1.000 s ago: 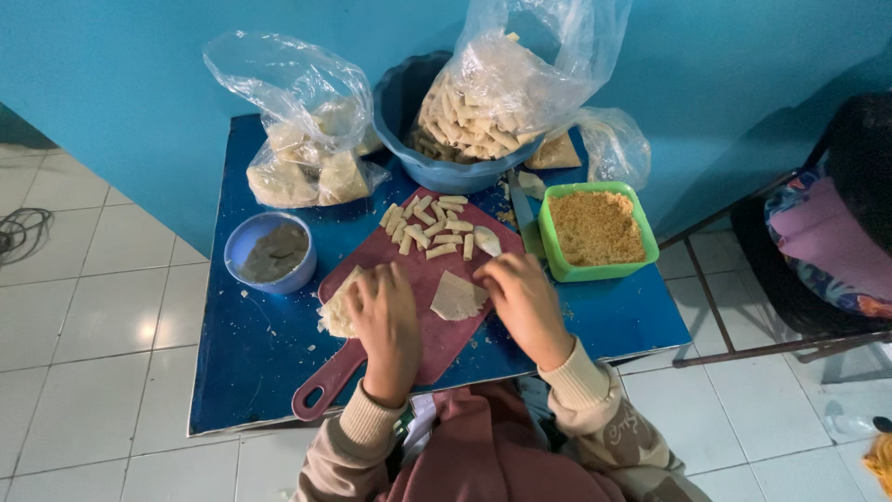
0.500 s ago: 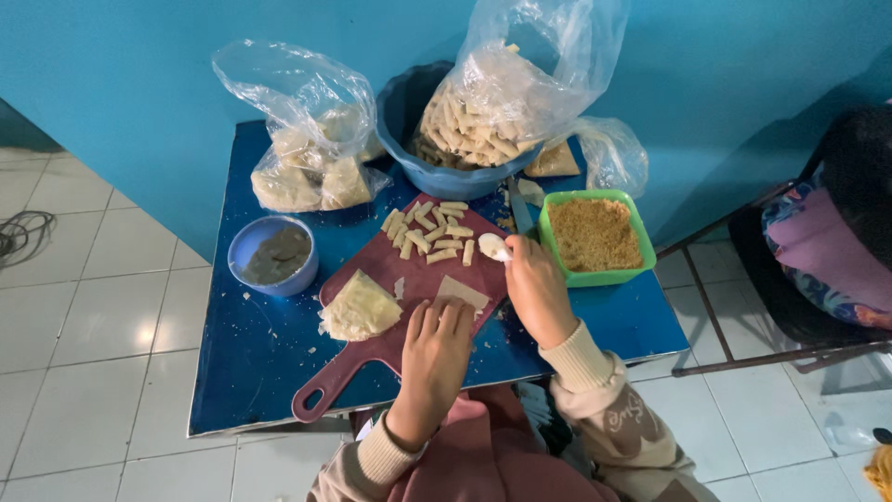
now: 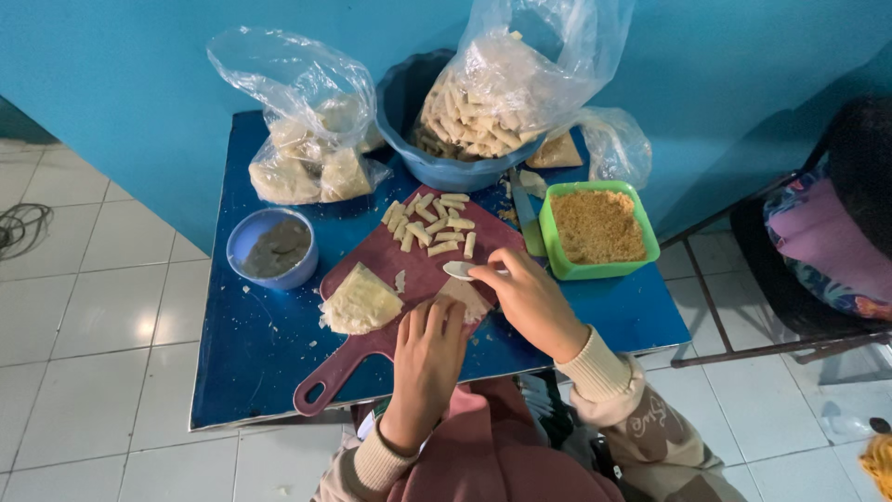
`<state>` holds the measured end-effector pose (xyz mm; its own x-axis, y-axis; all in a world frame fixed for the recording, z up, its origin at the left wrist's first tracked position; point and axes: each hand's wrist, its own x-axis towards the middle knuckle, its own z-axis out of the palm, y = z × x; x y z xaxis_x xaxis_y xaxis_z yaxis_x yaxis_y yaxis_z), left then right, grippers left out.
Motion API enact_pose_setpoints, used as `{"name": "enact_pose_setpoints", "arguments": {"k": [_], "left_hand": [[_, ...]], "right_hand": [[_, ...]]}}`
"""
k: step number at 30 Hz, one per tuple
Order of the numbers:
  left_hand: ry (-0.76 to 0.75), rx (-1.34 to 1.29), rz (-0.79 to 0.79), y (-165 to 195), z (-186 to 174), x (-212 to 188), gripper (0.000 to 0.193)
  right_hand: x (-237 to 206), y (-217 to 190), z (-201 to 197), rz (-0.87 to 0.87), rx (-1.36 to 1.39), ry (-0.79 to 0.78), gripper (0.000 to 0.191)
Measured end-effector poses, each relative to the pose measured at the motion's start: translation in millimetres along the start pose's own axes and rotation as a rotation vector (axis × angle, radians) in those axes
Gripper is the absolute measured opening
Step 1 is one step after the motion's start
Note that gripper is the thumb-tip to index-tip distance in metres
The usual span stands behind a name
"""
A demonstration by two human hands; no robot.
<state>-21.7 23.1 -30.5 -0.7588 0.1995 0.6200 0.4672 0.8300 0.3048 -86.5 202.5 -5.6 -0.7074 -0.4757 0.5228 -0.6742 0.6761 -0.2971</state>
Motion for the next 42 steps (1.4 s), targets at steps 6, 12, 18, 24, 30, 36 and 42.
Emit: {"name": "enact_pose_setpoints", "arguments": {"k": [6, 12, 18, 24, 30, 36, 42], "left_hand": [[-0.006, 0.026, 0.032, -3, -1, -4, 0.036], [0.007, 0.053, 0.065, -6, -2, -4, 0.039], [-0.024, 0.029, 0.069, -6, -3, -4, 0.043], [-0.018, 0.008, 0.054, -4, -8, -4, 0.042], [-0.02, 0.008, 0.065, -4, -9, -3, 0.042], [-0.042, -0.01, 0.062, -3, -12, -3, 0.042], [-0.04, -0.002, 0.054, -2, -12, -1, 0.041]], "right_hand": [[-7, -2, 12, 0.1, 0.04, -0.054, 0.043], [-12, 0, 24, -0.116, -0.247, 0.069, 0.035], [-5, 15, 23, -0.239, -0.387, 0.073, 0.035], [-1, 15, 12, -0.147, -0.362, 0.139, 0.036], [-11, 11, 10, -0.119, -0.23, 0.118, 0.035], [-14, 10, 26, -0.119, -0.217, 0.139, 0.028], [-6, 33, 18, -0.01, -0.38, 0.204, 0.023]]}}
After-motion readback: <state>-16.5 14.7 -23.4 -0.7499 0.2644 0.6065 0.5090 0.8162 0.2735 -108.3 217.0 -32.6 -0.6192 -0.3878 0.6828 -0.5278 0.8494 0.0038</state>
